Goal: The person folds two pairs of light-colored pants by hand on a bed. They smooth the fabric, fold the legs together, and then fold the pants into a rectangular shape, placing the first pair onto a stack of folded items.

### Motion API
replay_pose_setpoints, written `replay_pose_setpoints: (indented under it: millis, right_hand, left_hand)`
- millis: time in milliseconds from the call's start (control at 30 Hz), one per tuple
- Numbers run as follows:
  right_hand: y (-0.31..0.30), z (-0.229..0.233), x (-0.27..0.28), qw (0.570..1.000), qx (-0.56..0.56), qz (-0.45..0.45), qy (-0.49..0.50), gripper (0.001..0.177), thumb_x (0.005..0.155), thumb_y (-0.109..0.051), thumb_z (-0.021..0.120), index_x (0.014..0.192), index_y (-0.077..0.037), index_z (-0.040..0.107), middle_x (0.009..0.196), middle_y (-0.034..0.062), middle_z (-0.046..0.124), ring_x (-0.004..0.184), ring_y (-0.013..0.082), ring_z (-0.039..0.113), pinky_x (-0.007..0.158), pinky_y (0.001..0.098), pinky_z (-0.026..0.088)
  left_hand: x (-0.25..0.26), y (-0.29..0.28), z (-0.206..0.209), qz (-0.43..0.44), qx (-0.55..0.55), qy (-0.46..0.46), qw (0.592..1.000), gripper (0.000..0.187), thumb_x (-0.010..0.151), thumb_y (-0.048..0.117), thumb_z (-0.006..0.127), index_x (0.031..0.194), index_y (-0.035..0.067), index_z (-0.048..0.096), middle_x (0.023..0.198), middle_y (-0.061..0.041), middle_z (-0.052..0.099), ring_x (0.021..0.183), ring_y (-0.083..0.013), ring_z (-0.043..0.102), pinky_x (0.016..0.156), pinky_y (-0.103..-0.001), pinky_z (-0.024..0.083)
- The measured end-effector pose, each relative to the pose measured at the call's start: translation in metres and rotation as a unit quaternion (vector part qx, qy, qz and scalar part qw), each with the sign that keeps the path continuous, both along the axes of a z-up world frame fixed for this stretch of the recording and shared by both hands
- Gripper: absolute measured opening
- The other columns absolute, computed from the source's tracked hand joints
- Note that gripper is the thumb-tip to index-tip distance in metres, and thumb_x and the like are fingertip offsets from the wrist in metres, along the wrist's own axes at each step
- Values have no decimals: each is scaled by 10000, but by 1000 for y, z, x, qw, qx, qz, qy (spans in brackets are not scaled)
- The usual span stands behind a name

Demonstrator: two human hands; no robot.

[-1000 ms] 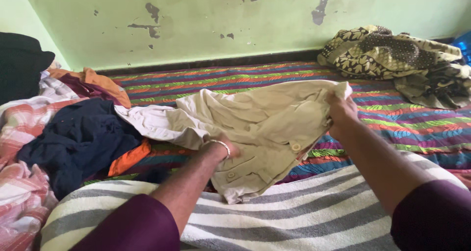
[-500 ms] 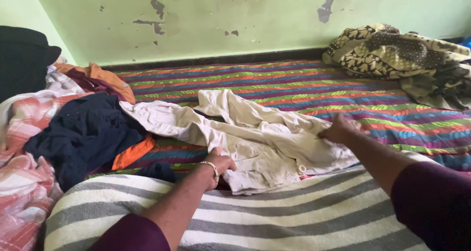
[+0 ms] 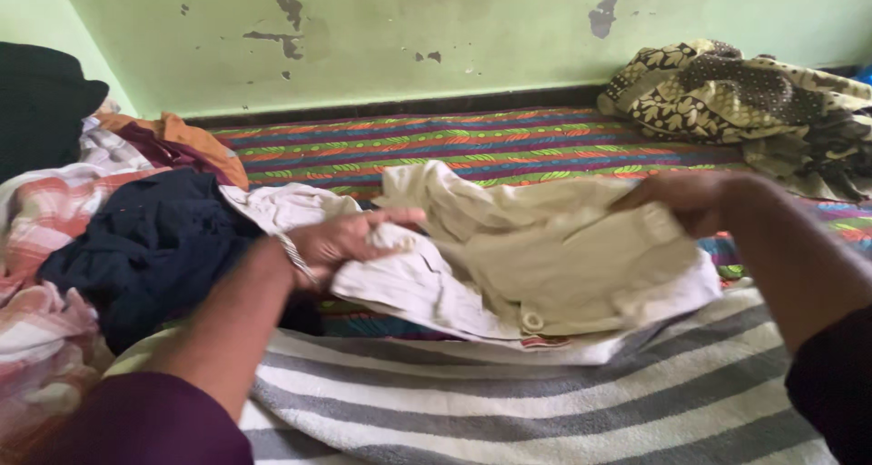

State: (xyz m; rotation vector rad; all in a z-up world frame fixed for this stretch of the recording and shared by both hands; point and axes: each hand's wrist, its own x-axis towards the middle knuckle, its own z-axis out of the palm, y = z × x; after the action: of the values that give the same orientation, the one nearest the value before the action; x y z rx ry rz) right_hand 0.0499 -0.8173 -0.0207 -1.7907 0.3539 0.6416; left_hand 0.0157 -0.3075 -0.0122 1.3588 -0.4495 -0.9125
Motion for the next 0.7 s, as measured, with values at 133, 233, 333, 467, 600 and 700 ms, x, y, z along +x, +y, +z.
replay_pose_setpoints:
  millis: [133, 233, 333, 467, 600, 700]
  right_hand:
    - [-33, 24, -9, 955, 248, 27, -159, 382, 952, -214, 541, 1222, 30, 658, 1100, 149, 755, 929, 226, 731, 834, 408, 614]
    - [-2, 29, -6, 927, 316, -2, -201, 387, 1008, -280, 512, 1303, -80, 663, 1150, 91, 752, 971, 183, 723, 831, 377, 591]
    - [56, 32, 21, 962, 229, 82, -125, 379, 1035, -347, 569, 1141, 6, 656, 1053, 143, 722, 890, 221, 705, 844, 437, 606]
    - [96, 58, 93, 973, 174, 33, -147, 265, 957, -251, 652, 1071, -11, 660, 994, 111, 719, 882, 220, 705, 861, 418, 600]
    - [102, 147, 177, 883, 292, 13, -367, 245, 870, -138, 676, 1078, -28, 604, 986, 111, 656, 951, 288, 682, 976, 491, 576]
    - [94, 223, 183, 852, 353, 77, -378, 405, 801, -188, 650, 1169, -19, 656, 1112, 150, 674, 1077, 314, 691, 1060, 516, 557]
  left_hand:
    - [-26, 25, 57, -86, -123, -46, 988, 907, 847, 207, 834, 1607, 83, 355, 1438, -127, 588, 1265, -219, 628, 1094, -363, 517]
    - [-7, 33, 59, -117, -160, 0, 980, 884, 840, 312, 815, 1544, 2, 379, 1400, -166, 624, 1263, -242, 663, 1097, -360, 530]
    - [58, 29, 29, -60, 68, -10, 996, 689, 887, 177, 788, 1499, -13, 534, 1304, -116, 696, 1099, -167, 693, 964, -308, 555]
    - [193, 6, 23, 152, 63, -102, 981, 331, 847, 48, 734, 1168, 78, 657, 1045, -41, 723, 886, -172, 716, 725, -384, 626]
    - [291, -9, 109, 450, -114, -241, 852, 248, 884, 81, 689, 1125, 119, 640, 988, -36, 704, 814, -184, 690, 632, -407, 593]
    - [286, 15, 164, 508, -187, -232, 808, 241, 896, 131, 647, 1136, 145, 630, 998, -23, 708, 827, -177, 690, 639, -410, 591]
